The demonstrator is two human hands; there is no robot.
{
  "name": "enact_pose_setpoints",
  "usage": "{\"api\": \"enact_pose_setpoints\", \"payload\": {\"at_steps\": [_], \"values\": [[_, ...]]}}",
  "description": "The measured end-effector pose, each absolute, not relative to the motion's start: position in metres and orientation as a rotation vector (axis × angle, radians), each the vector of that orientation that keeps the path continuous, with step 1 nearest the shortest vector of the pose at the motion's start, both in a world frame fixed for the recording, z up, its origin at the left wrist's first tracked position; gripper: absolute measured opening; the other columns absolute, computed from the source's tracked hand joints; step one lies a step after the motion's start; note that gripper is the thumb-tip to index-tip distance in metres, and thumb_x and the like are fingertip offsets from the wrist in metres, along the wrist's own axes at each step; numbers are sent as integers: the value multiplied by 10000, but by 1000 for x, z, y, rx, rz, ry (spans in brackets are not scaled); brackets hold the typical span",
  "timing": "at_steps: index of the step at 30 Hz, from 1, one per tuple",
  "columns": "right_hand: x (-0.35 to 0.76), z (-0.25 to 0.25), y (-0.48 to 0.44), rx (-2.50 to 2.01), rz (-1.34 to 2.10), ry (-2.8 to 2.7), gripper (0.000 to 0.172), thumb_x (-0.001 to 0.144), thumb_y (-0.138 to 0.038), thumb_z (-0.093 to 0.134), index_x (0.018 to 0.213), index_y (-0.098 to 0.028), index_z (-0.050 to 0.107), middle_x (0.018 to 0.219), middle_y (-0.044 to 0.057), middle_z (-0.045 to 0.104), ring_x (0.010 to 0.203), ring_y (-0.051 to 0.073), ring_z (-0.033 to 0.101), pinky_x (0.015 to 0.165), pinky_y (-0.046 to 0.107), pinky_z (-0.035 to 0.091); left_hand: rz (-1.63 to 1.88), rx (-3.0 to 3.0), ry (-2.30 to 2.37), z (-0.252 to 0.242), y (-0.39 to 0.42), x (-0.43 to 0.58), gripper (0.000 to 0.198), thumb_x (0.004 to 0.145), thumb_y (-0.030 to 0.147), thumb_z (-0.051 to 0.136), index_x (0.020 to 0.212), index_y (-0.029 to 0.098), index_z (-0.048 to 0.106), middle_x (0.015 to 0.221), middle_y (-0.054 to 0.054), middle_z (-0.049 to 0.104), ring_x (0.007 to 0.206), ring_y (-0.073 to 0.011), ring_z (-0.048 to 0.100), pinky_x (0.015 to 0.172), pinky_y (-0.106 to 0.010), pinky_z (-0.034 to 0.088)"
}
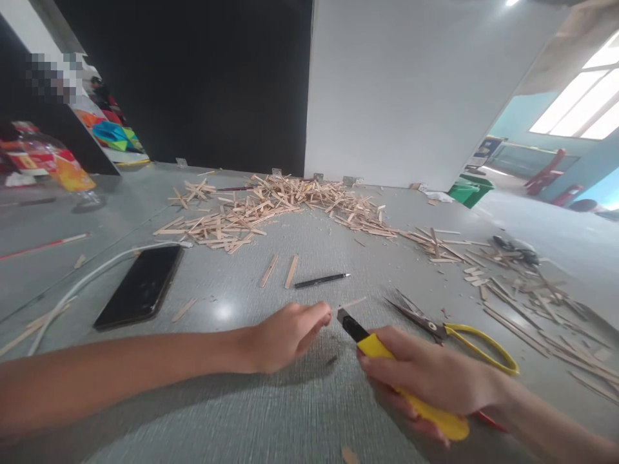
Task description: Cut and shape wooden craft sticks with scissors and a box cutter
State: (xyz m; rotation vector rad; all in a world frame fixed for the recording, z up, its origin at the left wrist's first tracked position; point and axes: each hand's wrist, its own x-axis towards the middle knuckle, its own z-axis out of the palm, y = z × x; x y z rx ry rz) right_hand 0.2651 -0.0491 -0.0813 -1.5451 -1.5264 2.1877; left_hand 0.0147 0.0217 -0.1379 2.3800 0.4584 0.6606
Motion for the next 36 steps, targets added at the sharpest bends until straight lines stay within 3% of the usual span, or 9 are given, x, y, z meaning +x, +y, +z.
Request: {"api": "enact_pose_setpoints", "payload": {"at_steps": [5,11,17,22,28,30,33,36], "values": [[253,-89,-59,-1510,2007,-1550,336,1015,-390,479,715,-249,419,441,-116,462,270,55,383,281,134,330,657,2361,481,-133,22,16,236,1104,217,294,896,235,404,642,86,380,512,-116,361,534,-246,327],[275,-79,-43,-1490,2349,-1498,342,963,-355,557,661,-232,455,473,-80,483,268,59,403,251,138,303,610,2398,440,-140,21,15,141,1022,160,402,905,235,427,676,61,442,547,-134,399,551,-268,319],[258,-93,-52,-1416,2070,-1498,384,1015,-426,489,684,-245,419,452,-105,452,272,61,404,270,139,350,594,2346,506,-137,23,15,210,1063,183,352,863,243,375,656,81,369,519,-120,342,530,-259,298],[277,-83,-36,-1314,2343,-1557,429,1004,-356,521,602,-212,477,452,-75,455,262,49,383,260,137,313,565,2333,491,-143,21,13,155,1019,161,411,884,237,403,648,76,401,531,-126,368,538,-267,303],[252,-83,-49,-1454,2139,-1450,487,1048,-409,441,601,-218,441,388,-77,439,248,66,393,266,127,333,672,2232,606,-136,26,20,278,1107,318,315,894,217,462,627,79,390,514,-118,361,518,-246,319],[246,-76,-56,-1436,2138,-1318,421,1041,-428,467,682,-210,493,436,-68,506,282,78,466,288,131,389,697,2188,625,-132,28,24,352,1127,373,269,922,203,498,611,76,412,511,-117,395,525,-239,354],[249,-62,-58,-1336,2206,-1050,240,1013,-422,477,961,-214,584,595,-54,620,343,101,558,325,181,497,675,2142,609,-128,30,29,413,1137,400,263,950,180,559,638,48,517,526,-111,476,546,-229,403],[259,-56,-55,-1305,2266,-927,297,1015,-403,403,1054,-200,616,562,-40,611,330,126,577,314,202,514,627,2110,588,-128,30,31,396,1134,398,315,1075,151,618,718,16,615,511,-96,502,530,-216,412]]}}
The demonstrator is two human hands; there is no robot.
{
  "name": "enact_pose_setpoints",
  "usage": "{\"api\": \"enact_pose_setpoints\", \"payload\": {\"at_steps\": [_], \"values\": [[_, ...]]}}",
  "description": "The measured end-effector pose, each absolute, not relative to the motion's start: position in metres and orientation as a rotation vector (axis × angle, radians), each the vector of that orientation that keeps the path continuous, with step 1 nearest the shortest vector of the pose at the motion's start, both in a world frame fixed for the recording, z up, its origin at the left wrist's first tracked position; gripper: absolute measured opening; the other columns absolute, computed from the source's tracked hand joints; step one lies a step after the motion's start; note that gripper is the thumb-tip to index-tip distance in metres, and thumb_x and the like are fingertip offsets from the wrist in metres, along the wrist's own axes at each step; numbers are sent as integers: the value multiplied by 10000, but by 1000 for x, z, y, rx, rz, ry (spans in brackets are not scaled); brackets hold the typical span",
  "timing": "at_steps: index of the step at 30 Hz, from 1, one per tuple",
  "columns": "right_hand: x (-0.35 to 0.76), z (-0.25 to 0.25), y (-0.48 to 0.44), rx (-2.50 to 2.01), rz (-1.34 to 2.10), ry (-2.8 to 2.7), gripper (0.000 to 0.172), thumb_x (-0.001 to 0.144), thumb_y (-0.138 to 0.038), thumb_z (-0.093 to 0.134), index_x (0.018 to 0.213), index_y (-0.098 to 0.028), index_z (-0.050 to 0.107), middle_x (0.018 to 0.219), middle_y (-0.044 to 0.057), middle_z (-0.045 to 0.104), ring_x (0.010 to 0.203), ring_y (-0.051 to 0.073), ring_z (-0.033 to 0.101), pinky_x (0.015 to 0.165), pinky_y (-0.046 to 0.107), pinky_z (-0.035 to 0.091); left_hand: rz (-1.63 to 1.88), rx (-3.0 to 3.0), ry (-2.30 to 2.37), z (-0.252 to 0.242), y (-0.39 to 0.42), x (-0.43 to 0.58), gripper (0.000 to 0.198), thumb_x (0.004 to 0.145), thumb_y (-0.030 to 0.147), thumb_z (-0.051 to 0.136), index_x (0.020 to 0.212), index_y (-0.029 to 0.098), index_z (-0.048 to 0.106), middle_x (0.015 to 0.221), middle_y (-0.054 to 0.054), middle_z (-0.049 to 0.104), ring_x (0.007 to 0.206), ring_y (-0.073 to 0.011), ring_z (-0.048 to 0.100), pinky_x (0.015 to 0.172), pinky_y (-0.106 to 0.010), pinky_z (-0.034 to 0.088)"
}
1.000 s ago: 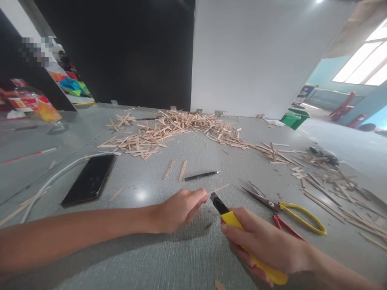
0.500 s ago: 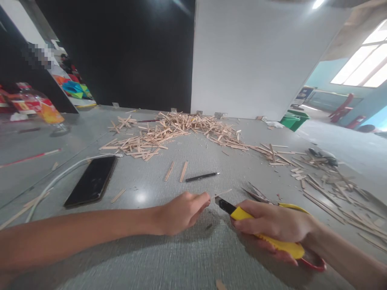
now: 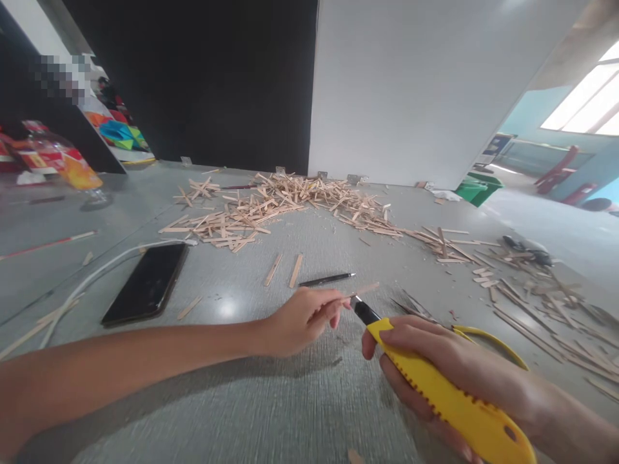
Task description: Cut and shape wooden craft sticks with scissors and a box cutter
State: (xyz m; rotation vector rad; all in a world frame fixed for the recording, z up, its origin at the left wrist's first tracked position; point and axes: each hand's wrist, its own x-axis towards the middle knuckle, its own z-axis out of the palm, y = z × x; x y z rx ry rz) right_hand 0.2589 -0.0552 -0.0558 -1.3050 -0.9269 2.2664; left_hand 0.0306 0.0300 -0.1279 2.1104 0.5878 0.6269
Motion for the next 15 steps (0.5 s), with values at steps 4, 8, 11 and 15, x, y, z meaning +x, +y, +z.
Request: {"api": "enact_pose_setpoints", "payload": {"at_steps": [4,8,11,15], "values": [[268,-58,-51,-1355,2350,-900,306,1013,-391,414,1043,-199,650,547,-21,627,327,145,601,307,207,513,555,2096,547,-131,29,29,452,1130,333,326,1540,144,356,853,-15,701,508,-98,504,534,-216,425],[270,-62,-53,-1399,2355,-927,305,1016,-394,430,1033,-199,665,549,-14,639,304,128,567,292,199,496,437,2124,465,-129,29,28,436,1121,288,330,1526,139,390,826,-26,710,593,-128,571,599,-236,447],[272,-60,-52,-1481,2356,-914,300,1003,-415,474,1017,-199,681,559,-11,648,305,127,564,283,196,489,355,2128,428,-126,30,27,403,1132,284,286,1484,122,398,785,-25,706,618,-140,610,619,-238,466],[281,-56,-42,-1532,2366,-1023,336,996,-432,484,1003,-186,713,532,-13,615,304,137,566,271,187,467,308,2149,385,-123,31,27,400,1125,245,291,1505,132,339,735,-4,693,581,-132,576,614,-225,465]]}}
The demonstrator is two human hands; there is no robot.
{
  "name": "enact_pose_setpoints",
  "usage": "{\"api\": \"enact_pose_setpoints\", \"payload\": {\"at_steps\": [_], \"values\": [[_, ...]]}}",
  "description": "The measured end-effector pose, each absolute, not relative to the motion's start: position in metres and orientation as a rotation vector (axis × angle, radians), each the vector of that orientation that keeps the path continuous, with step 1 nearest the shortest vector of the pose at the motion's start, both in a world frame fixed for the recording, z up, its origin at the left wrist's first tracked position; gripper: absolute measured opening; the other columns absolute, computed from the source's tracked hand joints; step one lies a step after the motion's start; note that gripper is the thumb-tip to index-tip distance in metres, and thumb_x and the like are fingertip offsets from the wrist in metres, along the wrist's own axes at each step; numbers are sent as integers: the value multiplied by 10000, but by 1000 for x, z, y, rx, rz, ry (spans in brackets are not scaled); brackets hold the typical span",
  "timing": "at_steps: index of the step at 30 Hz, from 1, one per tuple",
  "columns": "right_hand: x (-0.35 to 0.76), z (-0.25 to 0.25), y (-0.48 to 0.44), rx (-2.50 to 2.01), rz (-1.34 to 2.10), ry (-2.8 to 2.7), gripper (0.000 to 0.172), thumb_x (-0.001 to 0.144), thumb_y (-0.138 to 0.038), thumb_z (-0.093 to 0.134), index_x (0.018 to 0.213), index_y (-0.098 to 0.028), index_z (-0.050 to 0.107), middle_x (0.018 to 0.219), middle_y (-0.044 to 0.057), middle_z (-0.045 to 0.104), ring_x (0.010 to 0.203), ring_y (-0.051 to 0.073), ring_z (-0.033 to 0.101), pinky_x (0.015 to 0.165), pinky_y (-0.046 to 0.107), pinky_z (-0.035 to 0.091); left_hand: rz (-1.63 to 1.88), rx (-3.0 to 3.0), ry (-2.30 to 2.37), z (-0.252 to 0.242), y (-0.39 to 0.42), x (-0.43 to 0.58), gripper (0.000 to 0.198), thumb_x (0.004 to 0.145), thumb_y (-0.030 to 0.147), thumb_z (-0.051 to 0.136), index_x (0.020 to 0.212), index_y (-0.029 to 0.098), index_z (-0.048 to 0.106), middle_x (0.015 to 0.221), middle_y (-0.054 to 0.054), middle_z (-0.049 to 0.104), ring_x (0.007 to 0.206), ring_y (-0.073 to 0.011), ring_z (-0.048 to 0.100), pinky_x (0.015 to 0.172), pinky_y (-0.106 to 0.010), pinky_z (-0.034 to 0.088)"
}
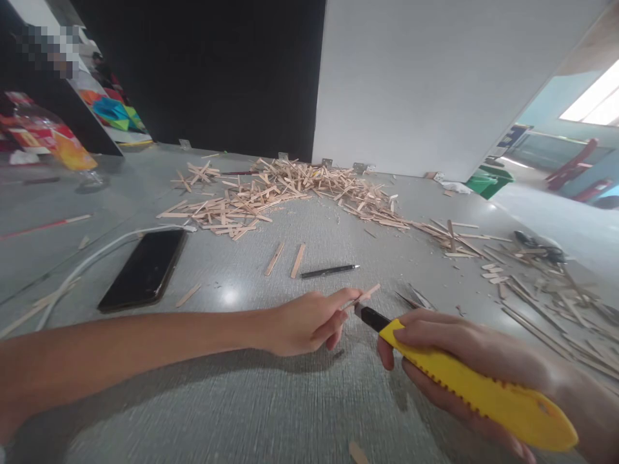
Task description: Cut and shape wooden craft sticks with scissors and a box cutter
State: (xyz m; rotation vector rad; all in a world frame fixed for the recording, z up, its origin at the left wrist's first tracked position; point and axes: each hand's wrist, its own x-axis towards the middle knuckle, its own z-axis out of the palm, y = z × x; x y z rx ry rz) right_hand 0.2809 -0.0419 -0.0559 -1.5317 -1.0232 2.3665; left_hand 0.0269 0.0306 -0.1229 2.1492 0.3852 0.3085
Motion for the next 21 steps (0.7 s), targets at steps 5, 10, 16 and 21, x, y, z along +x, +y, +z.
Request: {"api": "enact_pose_setpoints", "payload": {"at_steps": [5,10,16,21], "values": [[294,-53,-31,-1482,2461,-1055,435,1015,-440,417,1052,-158,746,504,6,609,300,143,573,295,194,484,277,2175,310,-120,31,27,467,1085,174,364,1548,158,302,728,7,703,541,-114,543,581,-190,449],[295,-51,-28,-1462,2498,-1094,419,996,-436,428,1056,-158,735,501,-5,596,276,131,552,294,187,475,248,2214,314,-118,30,27,445,1093,189,346,1531,108,326,695,11,680,506,-110,530,555,-187,436],[286,-56,-29,-1486,2430,-1200,378,997,-506,515,1021,-179,703,481,-28,581,306,131,565,301,168,450,240,2271,385,-122,27,28,430,1115,221,288,1533,121,297,670,37,656,528,-112,580,572,-186,460],[272,-68,-42,-1524,2352,-1131,273,1039,-433,478,955,-217,624,532,-38,613,289,98,509,293,149,412,281,2385,522,-129,24,29,379,1092,201,326,1462,117,335,629,65,599,473,-116,531,482,-195,377]]}}
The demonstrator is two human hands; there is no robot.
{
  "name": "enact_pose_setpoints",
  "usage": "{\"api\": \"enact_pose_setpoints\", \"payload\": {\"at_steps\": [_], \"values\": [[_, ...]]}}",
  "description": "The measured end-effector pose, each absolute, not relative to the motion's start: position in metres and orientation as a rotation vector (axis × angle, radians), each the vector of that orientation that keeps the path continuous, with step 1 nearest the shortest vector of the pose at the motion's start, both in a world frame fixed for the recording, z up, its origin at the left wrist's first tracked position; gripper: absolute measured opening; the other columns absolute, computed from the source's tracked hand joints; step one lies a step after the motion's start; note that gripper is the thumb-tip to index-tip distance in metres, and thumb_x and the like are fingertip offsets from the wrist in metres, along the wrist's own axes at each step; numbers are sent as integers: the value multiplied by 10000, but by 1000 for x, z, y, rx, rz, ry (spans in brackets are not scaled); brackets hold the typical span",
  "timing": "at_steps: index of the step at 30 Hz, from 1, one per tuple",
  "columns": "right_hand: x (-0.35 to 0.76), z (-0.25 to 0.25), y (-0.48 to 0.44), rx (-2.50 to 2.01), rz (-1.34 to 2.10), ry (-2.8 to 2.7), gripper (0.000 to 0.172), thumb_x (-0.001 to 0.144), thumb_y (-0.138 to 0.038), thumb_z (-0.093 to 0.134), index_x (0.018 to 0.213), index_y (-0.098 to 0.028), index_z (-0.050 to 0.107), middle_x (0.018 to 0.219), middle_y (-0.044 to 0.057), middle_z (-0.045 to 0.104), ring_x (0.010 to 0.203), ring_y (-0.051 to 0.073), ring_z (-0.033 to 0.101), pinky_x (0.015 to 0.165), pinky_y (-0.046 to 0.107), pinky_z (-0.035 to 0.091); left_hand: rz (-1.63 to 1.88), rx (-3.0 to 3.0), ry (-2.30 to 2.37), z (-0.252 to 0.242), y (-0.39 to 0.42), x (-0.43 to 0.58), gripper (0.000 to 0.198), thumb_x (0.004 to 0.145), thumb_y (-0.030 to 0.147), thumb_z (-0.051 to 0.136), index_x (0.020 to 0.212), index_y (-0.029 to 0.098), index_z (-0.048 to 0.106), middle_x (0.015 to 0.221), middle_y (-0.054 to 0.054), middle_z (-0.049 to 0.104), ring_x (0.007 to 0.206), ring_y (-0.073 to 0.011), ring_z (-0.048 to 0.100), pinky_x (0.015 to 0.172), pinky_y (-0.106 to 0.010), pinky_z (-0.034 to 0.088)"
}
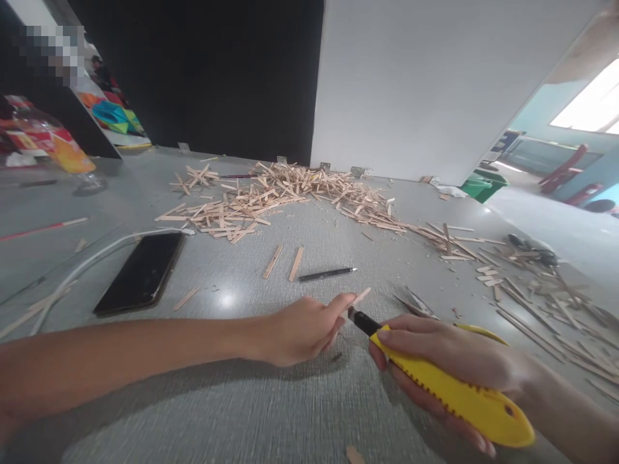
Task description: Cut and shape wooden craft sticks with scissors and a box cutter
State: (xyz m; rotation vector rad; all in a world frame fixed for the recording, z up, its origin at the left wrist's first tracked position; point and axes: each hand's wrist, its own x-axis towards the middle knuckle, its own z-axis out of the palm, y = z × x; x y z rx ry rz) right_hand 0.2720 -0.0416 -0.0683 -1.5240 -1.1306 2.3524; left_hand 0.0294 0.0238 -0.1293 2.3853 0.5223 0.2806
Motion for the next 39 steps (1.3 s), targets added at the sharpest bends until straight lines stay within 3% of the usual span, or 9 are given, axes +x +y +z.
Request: {"api": "enact_pose_setpoints", "payload": {"at_steps": [4,6,12,18,25,28,31,34,39], "values": [[270,-73,-48,-1542,2241,-1113,267,1038,-417,526,892,-210,610,526,-36,627,326,64,507,329,92,378,307,2548,589,-133,22,30,427,1062,209,359,1466,78,326,535,123,364,381,-126,356,414,-233,197],[274,-69,-42,-1500,2348,-1089,280,1033,-419,501,885,-210,615,500,-38,610,290,92,517,289,118,367,297,2630,577,-136,22,29,451,1039,181,370,1475,74,322,534,125,329,375,-125,323,421,-240,174],[280,-65,-26,-1402,2539,-1072,339,1013,-387,427,813,-199,625,416,-38,549,249,137,512,243,197,449,254,2818,488,-145,22,27,606,937,79,459,1508,92,255,615,74,538,398,-117,383,440,-243,195],[268,-85,-42,-1356,2413,-1048,283,1012,-368,430,824,-217,578,425,-39,564,243,137,487,218,201,429,272,2888,521,-143,21,28,572,990,114,439,1517,39,231,632,53,579,399,-121,417,414,-265,171],[288,-94,-14,-1158,2709,-1031,282,968,-426,533,826,-202,627,412,-15,583,261,163,535,248,241,489,219,2959,446,-142,23,27,866,848,53,550,1582,67,92,791,18,675,420,-114,439,439,-274,203],[280,-101,-26,-1085,2676,-943,272,957,-433,511,823,-216,606,400,-21,565,245,165,513,229,264,480,195,2955,437,-144,23,26,830,823,67,597,1553,60,203,763,17,673,456,-120,483,447,-272,222],[264,-101,-48,-1165,2542,-888,282,1003,-375,420,835,-222,585,433,-28,562,261,150,516,226,229,458,195,2946,491,-144,22,27,661,897,86,548,1511,38,308,651,24,632,437,-133,463,430,-275,204],[259,-96,-55,-1205,2472,-931,274,1013,-366,402,854,-227,576,438,-41,560,246,135,491,227,220,456,205,2940,531,-142,21,27,595,957,107,483,1517,18,305,614,20,616,414,-137,431,417,-279,181],[281,-90,-24,-1231,2536,-1062,329,1013,-351,437,796,-187,623,393,-29,551,231,140,487,213,209,442,195,2913,456,-136,21,27,866,836,40,566,1584,52,129,642,70,615,423,-121,419,433,-247,240]]}}
